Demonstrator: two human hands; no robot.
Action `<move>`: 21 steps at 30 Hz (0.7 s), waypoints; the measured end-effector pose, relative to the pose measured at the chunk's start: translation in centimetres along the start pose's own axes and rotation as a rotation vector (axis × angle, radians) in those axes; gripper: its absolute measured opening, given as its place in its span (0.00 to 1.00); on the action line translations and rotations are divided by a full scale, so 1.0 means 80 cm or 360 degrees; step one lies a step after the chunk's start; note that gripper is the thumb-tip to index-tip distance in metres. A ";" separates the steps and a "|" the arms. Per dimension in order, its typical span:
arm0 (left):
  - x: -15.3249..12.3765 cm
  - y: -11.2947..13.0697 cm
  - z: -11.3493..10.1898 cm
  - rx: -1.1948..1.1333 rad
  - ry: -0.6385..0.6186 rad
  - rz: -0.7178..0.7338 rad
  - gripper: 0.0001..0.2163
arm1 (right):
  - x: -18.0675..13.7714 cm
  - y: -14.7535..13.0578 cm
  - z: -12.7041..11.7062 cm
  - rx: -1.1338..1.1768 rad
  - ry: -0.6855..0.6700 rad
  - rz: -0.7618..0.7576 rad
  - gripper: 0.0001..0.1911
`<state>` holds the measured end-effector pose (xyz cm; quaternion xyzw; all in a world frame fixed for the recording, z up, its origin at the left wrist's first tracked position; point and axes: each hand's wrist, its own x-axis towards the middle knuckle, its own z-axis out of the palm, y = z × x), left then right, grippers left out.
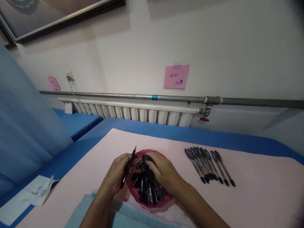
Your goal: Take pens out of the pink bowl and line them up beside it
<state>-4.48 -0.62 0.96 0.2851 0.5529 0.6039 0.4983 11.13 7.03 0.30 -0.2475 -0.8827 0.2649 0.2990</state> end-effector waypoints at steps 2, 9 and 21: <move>-0.005 0.000 0.002 0.0108 -0.0178 -0.0061 0.12 | 0.001 0.011 -0.013 0.0030 0.0094 0.0025 0.13; -0.007 -0.005 0.004 0.0328 -0.0431 -0.0131 0.13 | 0.001 0.022 -0.028 -0.0023 0.0041 -0.0171 0.18; -0.005 -0.004 0.004 0.0409 -0.0482 -0.0133 0.12 | -0.001 0.013 -0.034 -0.0212 -0.0079 -0.0326 0.16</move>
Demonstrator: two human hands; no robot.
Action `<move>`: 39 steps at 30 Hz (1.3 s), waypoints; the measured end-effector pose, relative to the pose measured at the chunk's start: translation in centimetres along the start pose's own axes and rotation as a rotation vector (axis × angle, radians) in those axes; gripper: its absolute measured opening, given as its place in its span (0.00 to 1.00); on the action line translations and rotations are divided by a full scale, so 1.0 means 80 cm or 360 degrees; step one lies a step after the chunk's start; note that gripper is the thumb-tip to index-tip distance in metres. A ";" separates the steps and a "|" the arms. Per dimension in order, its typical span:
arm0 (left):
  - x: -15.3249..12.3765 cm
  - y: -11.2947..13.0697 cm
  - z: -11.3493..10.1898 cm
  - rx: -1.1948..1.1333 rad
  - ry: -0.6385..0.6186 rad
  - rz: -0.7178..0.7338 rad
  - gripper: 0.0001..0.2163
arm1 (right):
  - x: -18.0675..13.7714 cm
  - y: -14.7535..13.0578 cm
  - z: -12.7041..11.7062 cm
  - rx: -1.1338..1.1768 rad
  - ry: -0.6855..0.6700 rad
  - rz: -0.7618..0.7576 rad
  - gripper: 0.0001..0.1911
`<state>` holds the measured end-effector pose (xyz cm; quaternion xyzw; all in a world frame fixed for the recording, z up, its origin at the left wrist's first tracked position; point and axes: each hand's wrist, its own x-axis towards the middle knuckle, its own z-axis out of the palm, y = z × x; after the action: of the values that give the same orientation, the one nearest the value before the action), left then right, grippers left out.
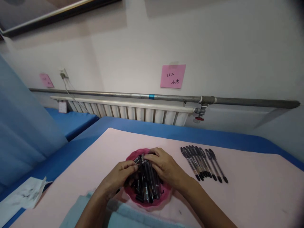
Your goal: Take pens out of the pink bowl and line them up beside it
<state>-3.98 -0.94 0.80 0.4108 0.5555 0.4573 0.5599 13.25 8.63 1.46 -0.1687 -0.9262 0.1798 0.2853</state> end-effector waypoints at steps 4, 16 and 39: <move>0.002 -0.003 0.001 -0.0071 -0.0017 -0.0007 0.10 | 0.001 -0.015 0.008 0.0097 -0.0031 -0.0050 0.20; 0.007 0.002 0.015 -0.0680 0.0313 0.0124 0.10 | -0.004 -0.047 0.017 0.0620 0.0138 0.0761 0.06; 0.002 -0.023 0.074 -0.0431 0.0356 0.0160 0.20 | -0.187 0.060 -0.086 -0.0132 0.0837 0.1695 0.14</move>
<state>2.03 -0.97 -0.77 0.3055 0.5265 0.5982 0.5212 29.97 8.23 -2.27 -0.6600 -0.6184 0.2141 0.3689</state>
